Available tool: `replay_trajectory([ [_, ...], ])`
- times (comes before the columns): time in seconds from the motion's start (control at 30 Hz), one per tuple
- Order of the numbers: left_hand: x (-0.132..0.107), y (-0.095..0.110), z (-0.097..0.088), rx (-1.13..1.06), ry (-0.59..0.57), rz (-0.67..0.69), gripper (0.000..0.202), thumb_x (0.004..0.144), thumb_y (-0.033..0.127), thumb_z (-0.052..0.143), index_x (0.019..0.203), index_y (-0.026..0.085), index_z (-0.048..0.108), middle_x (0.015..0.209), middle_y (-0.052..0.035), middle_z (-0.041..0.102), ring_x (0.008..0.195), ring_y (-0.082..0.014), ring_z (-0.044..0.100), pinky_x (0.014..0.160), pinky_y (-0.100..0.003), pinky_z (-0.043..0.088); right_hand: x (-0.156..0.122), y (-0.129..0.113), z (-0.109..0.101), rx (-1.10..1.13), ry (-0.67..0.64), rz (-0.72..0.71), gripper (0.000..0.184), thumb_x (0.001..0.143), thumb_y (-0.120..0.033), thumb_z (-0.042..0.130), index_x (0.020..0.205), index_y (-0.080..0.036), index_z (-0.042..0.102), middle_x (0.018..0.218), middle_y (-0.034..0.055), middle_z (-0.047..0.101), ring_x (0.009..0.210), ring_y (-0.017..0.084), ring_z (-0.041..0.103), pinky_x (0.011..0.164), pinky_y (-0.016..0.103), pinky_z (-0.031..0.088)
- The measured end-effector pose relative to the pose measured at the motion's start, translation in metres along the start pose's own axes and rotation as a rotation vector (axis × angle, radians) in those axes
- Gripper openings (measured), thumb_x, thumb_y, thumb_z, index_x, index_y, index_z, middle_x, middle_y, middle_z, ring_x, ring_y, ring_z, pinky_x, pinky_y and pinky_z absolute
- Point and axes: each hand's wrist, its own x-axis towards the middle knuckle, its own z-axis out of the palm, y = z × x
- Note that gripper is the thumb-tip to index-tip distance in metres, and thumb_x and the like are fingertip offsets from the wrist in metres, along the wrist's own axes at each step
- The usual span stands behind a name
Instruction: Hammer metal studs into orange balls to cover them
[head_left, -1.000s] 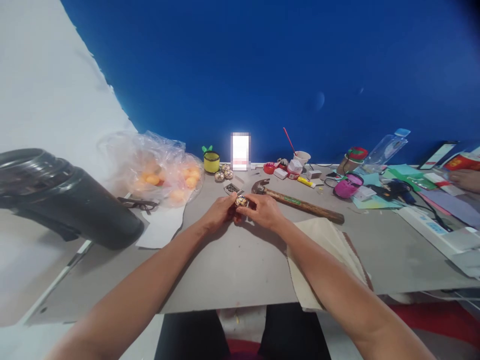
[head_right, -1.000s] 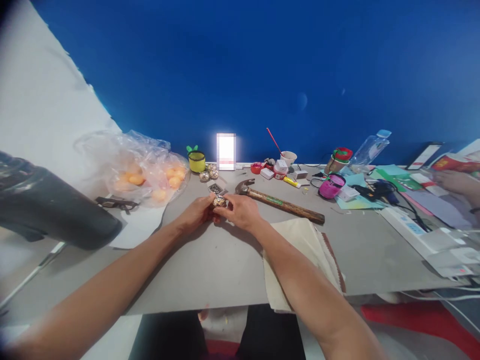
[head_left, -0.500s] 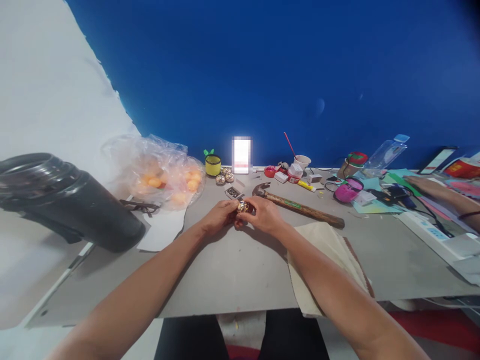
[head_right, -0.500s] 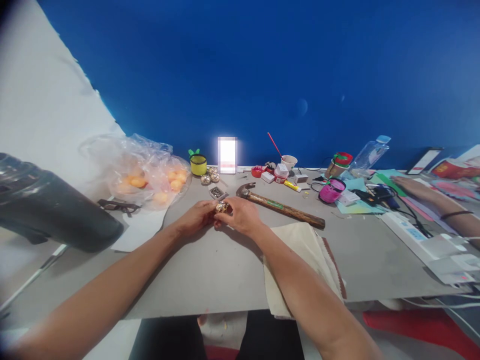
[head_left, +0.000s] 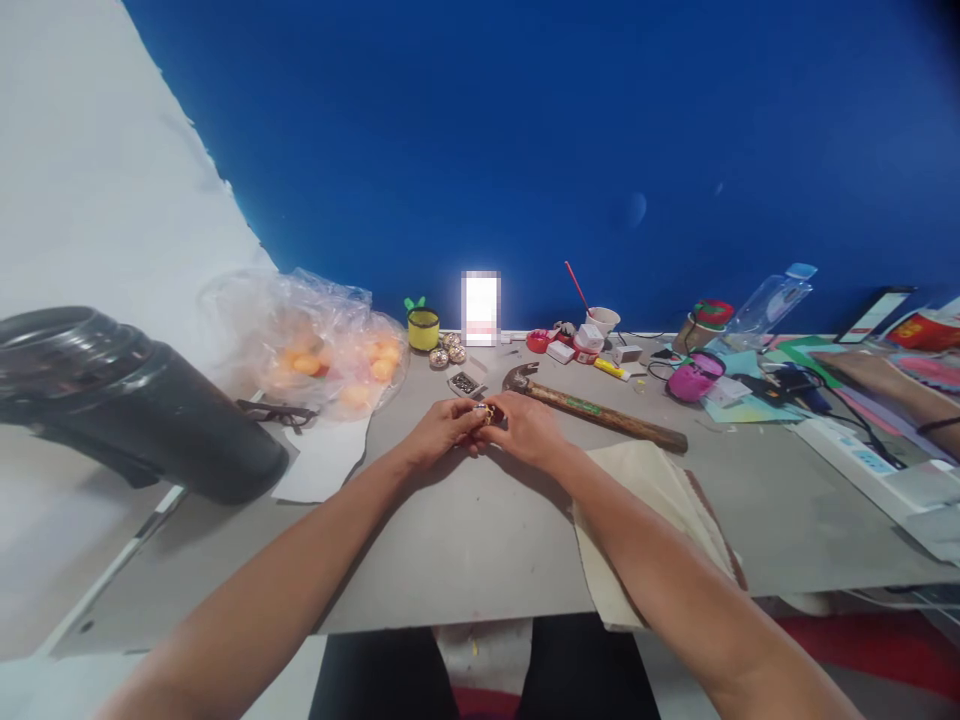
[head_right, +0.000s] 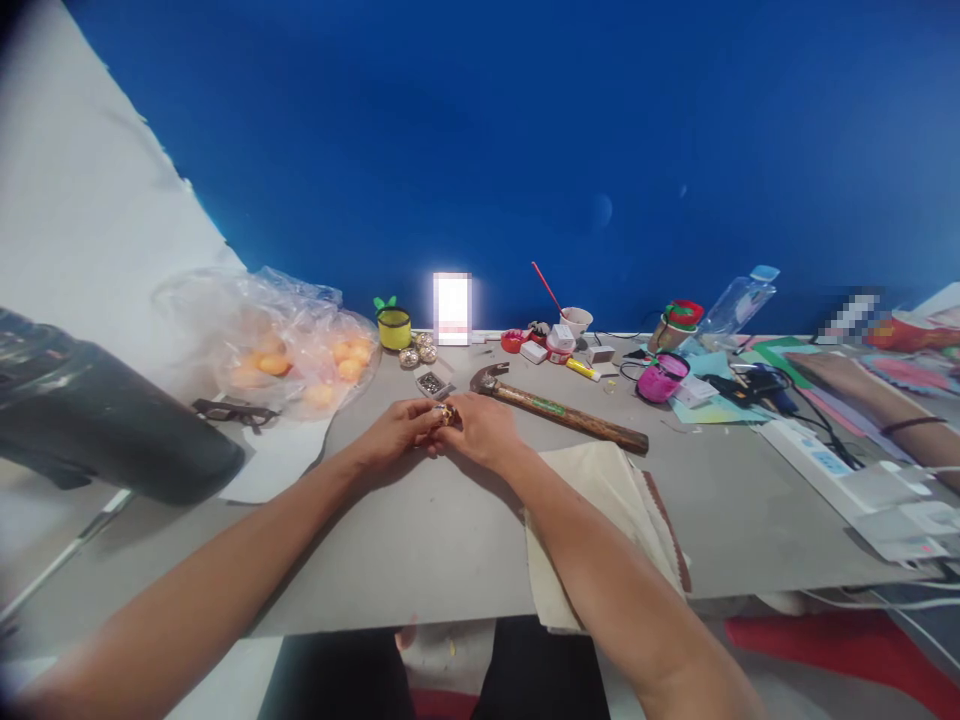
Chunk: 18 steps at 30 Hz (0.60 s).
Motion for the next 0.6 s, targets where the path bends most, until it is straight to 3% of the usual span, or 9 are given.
replay_trajectory([
  [0.23,-0.0016,0.001,0.0053,0.132,0.068,0.037,0.042,0.085,0.05,0.076,0.1,0.012,0.07,0.076,-0.0076,0.071,0.064,-0.0169,0.067,0.059,-0.028,0.05,-0.003,-0.0008,-0.0023,-0.075,0.009,-0.025,0.024,0.095,-0.034,0.063,0.114,-0.023,0.072,0.11,0.008,0.073,0.104,0.024,0.066,0.081,0.031,0.044],
  [0.37,-0.0002,-0.0011,0.0059,0.107,0.09,0.031,0.041,0.085,0.049,0.077,0.097,0.011,0.071,0.07,-0.0061,0.069,0.059,-0.0164,0.065,0.06,-0.031,0.053,-0.0013,0.0004,-0.0003,-0.011,-0.021,-0.003,0.043,0.09,-0.037,0.071,0.13,-0.024,0.065,0.116,0.0073,0.074,0.106,0.025,0.067,0.084,0.033,0.046],
  [0.6,0.0015,-0.0038,0.0029,0.075,0.043,0.018,0.047,0.086,0.055,0.075,0.1,0.01,0.071,0.076,-0.0081,0.07,0.062,-0.0172,0.068,0.061,-0.031,0.056,-0.0013,0.0024,0.0023,-0.048,-0.012,-0.018,0.027,0.095,-0.041,0.067,0.115,-0.023,0.073,0.107,0.0068,0.074,0.103,0.024,0.067,0.083,0.032,0.045],
])
